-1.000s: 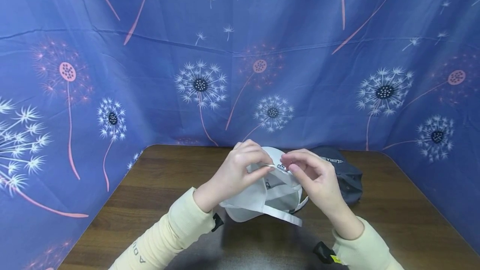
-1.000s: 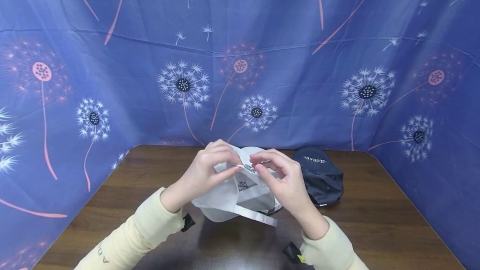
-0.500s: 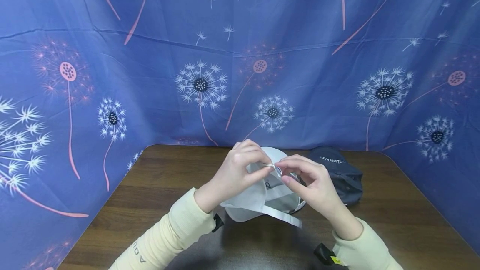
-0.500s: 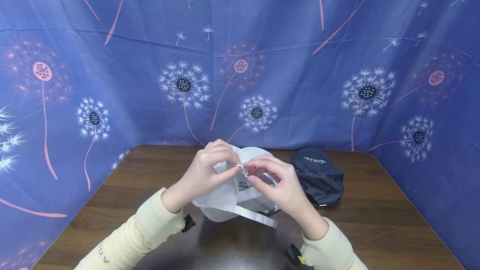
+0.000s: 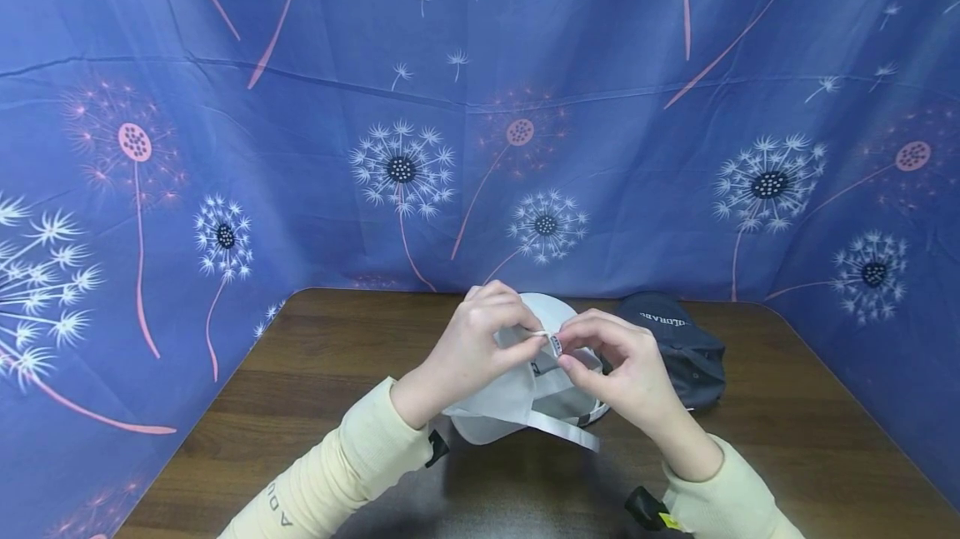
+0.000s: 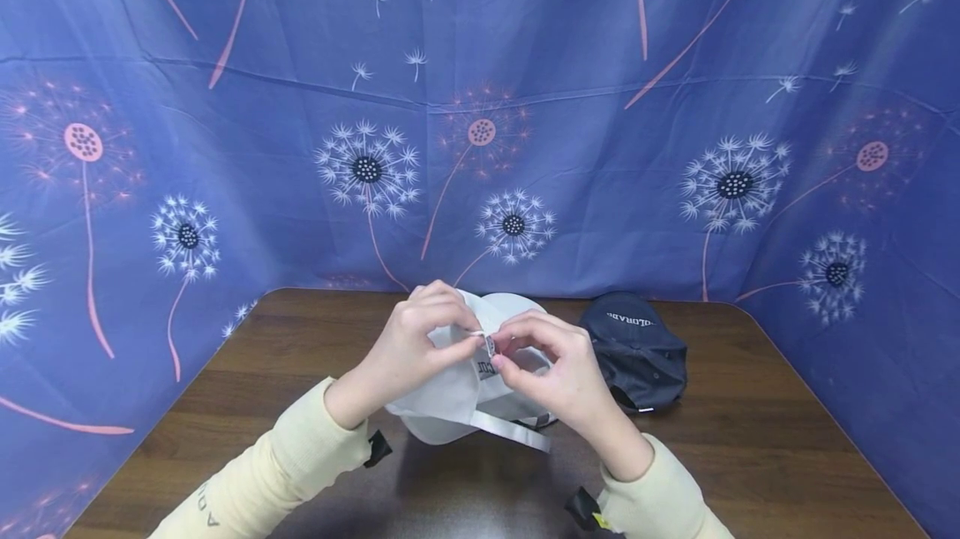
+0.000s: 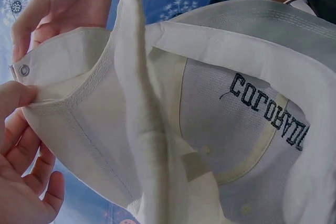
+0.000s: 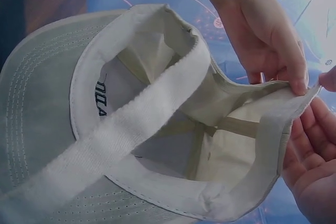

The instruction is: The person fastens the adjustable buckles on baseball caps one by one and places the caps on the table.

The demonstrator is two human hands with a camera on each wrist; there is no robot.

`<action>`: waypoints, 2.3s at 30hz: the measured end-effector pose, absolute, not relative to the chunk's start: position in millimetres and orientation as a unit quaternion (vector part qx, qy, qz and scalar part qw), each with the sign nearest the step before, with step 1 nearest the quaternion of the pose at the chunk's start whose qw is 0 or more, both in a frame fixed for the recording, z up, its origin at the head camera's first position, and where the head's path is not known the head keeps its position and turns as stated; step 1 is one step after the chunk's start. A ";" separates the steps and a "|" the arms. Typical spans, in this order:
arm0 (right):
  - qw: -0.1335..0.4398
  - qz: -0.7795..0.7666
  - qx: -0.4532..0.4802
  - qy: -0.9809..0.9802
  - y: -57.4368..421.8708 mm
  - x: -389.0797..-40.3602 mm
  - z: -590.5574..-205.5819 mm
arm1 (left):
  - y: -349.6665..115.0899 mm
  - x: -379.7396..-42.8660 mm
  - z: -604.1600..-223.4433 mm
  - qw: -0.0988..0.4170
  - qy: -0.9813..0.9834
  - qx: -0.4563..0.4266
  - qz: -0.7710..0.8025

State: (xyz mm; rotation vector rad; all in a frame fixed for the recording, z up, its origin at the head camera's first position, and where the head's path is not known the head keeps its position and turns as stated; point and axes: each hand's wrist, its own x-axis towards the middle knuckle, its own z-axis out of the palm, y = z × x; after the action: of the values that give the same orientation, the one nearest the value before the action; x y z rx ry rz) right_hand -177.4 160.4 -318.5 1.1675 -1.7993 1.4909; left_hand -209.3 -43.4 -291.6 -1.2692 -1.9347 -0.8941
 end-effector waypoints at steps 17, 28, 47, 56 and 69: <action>0.172 0.574 0.465 -0.651 165.6 -176.0 -309.8 | -45.9 -206.2 -290.4 0.309 -0.733 -0.509 -0.329; 0.151 0.586 0.450 -0.657 168.7 -174.5 -308.2 | -46.7 -204.5 -289.8 0.310 -0.725 -0.518 -0.330; 0.095 0.627 0.368 -0.680 169.1 -171.5 -304.2 | -48.7 -202.5 -290.0 0.299 -0.733 -0.514 -0.331; 0.088 0.646 0.332 -0.682 169.7 -172.1 -303.0 | -50.2 -199.8 -288.0 0.298 -0.742 -0.495 -0.341; 0.115 0.676 0.350 -0.638 170.2 -178.6 -309.7 | -66.5 -182.2 -293.0 0.281 -0.760 -0.446 -0.381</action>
State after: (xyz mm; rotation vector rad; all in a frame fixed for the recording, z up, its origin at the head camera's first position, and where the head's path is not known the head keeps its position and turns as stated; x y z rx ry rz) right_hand -178.6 170.2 -309.7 1.0242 -1.8698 1.9817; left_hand -182.2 -66.5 -293.0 -1.1950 -2.0361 -1.0223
